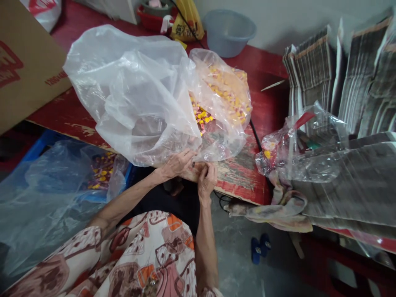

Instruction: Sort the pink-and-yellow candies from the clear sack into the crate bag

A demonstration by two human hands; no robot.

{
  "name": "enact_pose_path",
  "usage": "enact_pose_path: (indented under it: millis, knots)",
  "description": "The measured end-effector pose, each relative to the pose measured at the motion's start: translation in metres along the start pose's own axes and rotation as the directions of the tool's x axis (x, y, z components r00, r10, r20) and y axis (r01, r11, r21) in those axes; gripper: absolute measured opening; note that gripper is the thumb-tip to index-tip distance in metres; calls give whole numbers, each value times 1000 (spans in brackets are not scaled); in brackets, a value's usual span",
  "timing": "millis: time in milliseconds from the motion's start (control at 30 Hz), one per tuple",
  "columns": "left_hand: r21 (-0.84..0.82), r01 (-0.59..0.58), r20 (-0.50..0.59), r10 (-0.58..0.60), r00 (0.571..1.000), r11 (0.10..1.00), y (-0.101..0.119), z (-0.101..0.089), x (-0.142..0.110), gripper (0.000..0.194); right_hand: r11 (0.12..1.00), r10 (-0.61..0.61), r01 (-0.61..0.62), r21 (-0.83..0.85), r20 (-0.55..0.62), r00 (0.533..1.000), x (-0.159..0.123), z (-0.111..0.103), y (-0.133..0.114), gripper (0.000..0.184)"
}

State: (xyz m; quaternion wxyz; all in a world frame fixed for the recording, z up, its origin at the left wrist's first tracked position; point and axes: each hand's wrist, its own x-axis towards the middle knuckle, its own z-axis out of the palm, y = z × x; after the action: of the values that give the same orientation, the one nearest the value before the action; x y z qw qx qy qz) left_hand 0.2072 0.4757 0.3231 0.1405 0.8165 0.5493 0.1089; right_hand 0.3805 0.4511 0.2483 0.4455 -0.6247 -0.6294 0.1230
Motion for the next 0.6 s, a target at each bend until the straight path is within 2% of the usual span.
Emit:
enact_pose_path:
  millis: [167, 267, 367, 467, 533, 600]
  knots:
    - [-13, -54, -111, 52, 992, 998, -3, 17, -1, 35, 1000, 11, -11, 22, 8, 1000, 0, -1, -1, 33]
    - [-157, -82, -156, 57, 986, 984, -10, 23, 4, 31, 996, 72, -73, 56, 22, 997, 3, -5, -3, 32]
    - [-296, -73, -254, -5, 967, 953, -18, 24, 4, 24, 988, 124, -128, 87, 56, 991, 10, -9, -4, 34]
    - [-247, -74, -351, -18, 936, 966, -20, 25, 1, 28, 989, 103, -113, 100, 102, 989, 17, -9, -4, 36]
    - [-179, -97, -343, 30, 939, 979, -20, 27, 0, 29, 989, 108, -118, 93, 106, 989, 20, -7, -4, 35]
    - [-184, -119, -310, 58, 949, 976, -21, 29, 2, 26, 989, 123, -129, 75, 87, 989, 21, -5, -4, 35]
